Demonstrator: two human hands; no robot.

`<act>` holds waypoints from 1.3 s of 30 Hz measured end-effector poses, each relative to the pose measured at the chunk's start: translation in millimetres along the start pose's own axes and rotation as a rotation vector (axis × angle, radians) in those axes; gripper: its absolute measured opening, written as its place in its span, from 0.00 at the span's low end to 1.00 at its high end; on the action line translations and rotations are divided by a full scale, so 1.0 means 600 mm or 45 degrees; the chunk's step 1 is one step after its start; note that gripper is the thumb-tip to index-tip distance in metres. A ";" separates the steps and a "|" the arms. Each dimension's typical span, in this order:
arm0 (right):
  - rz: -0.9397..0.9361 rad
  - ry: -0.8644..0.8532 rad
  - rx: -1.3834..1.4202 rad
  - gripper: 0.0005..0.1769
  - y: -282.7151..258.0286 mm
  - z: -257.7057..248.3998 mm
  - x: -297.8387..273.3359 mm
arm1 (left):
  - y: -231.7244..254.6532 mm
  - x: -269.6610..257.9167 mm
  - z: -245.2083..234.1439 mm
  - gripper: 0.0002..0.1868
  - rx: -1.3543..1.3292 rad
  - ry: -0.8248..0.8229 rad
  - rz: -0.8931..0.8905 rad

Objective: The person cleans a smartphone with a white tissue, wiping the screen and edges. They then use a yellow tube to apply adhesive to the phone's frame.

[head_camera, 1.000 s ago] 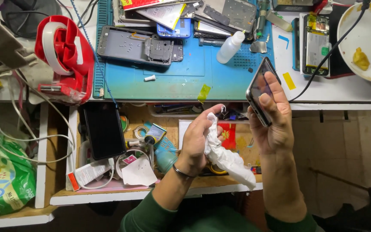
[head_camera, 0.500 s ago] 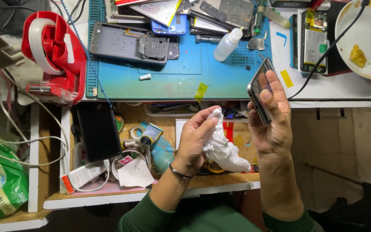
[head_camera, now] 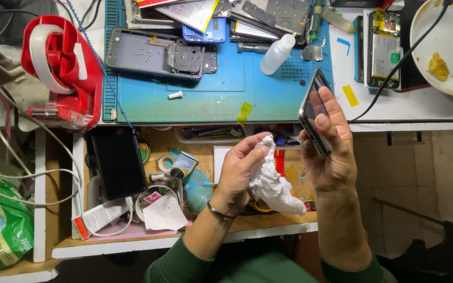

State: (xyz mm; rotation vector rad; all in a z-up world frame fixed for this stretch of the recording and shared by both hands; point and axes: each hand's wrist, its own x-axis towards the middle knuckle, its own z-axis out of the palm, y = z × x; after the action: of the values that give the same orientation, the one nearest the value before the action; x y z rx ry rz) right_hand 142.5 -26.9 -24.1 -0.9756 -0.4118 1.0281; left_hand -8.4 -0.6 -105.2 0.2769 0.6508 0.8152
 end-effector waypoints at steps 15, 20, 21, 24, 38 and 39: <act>-0.198 0.053 -0.088 0.44 0.019 -0.027 -0.009 | 0.010 -0.007 0.012 0.19 0.035 0.079 0.028; -0.270 0.049 -0.095 0.45 0.013 -0.008 -0.013 | 0.004 -0.008 0.012 0.16 0.037 0.113 0.035; -0.295 0.050 -0.098 0.45 0.011 -0.004 -0.013 | 0.004 -0.008 0.012 0.15 0.045 0.119 0.031; -0.323 0.058 -0.136 0.44 0.013 -0.007 -0.018 | 0.005 -0.006 0.013 0.15 0.047 0.103 0.029; -0.425 0.030 -0.185 0.45 0.010 0.009 -0.023 | 0.004 -0.009 0.012 0.13 0.052 0.071 0.015; -0.440 0.025 -0.181 0.45 0.002 0.031 -0.027 | 0.005 -0.009 0.012 0.13 0.052 0.069 0.012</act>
State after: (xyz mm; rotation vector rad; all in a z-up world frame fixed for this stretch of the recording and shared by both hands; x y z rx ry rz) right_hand 121.1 -31.6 -13.2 -0.9986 -0.6200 0.6827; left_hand -8.1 -2.8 -95.7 0.2959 0.7179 0.8215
